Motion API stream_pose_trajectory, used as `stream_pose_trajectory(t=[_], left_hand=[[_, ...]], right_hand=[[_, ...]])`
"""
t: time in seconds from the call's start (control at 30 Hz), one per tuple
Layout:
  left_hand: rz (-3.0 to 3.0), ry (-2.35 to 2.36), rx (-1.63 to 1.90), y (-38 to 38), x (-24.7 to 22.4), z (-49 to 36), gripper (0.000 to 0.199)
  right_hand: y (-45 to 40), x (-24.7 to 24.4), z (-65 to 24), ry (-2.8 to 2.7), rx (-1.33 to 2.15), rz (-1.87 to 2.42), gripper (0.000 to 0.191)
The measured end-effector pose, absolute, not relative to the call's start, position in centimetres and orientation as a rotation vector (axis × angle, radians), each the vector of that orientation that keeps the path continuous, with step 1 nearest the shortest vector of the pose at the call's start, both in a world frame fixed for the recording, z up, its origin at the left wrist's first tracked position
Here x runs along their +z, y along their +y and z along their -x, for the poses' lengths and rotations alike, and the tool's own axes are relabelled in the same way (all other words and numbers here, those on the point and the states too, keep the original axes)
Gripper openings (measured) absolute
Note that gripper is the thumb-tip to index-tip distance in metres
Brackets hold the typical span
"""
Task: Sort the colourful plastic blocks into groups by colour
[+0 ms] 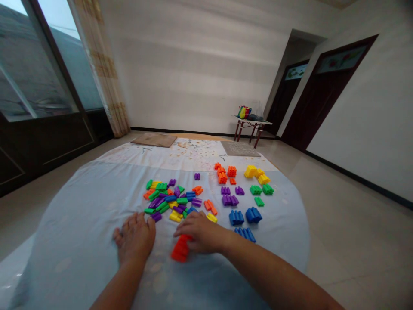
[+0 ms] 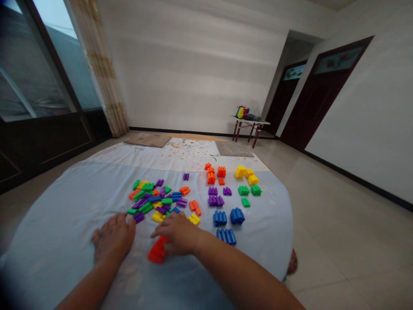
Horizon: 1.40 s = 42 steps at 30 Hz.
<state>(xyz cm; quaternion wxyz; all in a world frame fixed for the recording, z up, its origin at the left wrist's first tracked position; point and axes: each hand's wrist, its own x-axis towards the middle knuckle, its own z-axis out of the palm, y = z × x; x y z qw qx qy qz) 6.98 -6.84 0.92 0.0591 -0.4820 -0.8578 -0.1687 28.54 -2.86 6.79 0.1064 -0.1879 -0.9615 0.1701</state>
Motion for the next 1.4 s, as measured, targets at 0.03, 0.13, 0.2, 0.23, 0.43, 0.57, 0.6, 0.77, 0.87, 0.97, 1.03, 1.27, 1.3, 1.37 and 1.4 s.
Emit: stream_pose_trajectory(t=[0.03,0.13,0.2,0.23,0.43,0.57,0.6,0.77,0.87,0.97,1.03,1.27,1.3,1.37,1.4], left_hand=[[1.459,-2.6,-0.524,-6.9,0.9,-7.0,0.051],[1.461,-2.613,-0.536,-6.9,1.0,-7.0,0.052],[1.466,-2.649,-0.535,-6.9,1.1,-7.0,0.053],[1.468,-2.674,-0.535,-6.9,1.1,-7.0,0.053],[1.455,-2.824,-0.52,-5.7,2.2,-5.6,0.052],[1.425,-2.927,-0.48,-4.2,3.9,-4.7,0.047],[1.4,-2.929,-0.483,-3.9,4.2,-4.9,0.048],[1.346,-2.749,-0.595,-3.8,4.0,-6.6,0.056],[1.357,-2.619,-0.593,-3.8,2.5,-7.0,0.055],[1.406,-2.556,-0.512,-3.7,1.2,-6.7,0.052],[1.426,-2.529,-0.458,-3.7,0.8,-6.5,0.05],[1.569,-2.459,-0.255,-4.3,1.6,-6.6,0.037],[1.579,-2.456,-0.244,-4.3,1.7,-6.6,0.035],[1.59,-2.452,-0.221,-4.4,1.6,-6.5,0.034],[1.591,-2.447,-0.206,-4.3,1.4,-6.4,0.033]], right_hand=[[-3.3,6.7,-28.2,-2.91,0.482,0.49,0.036],[-3.8,6.3,-27.5,-3.029,0.399,0.459,0.037],[-3.5,6.1,-27.3,-2.998,0.358,0.583,0.041],[-3.2,6.1,-27.4,-2.955,0.339,0.673,0.045],[-1.7,6.4,-27.8,-2.655,0.211,1.129,0.058],[-1.0,6.4,-27.5,-2.598,0.142,1.253,0.054],[-0.9,6.4,-27.4,-2.595,0.124,1.276,0.055],[-0.4,6.4,-27.5,-2.701,0.104,1.195,0.051],[0.0,6.1,-27.9,-2.794,0.132,1.067,0.034],[0.4,5.7,-27.8,-2.82,0.113,1.02,0.029],[0.6,5.4,-27.6,-2.832,0.106,0.991,0.034],[1.5,6.5,-28.1,-2.728,0.334,0.899,0.033],[1.9,6.9,-28.6,-2.632,0.38,0.904,0.033],[3.5,7.6,-29.9,-2.419,0.454,0.938,0.033],[4.6,7.9,-30.7,-2.328,0.482,0.966,0.034]])
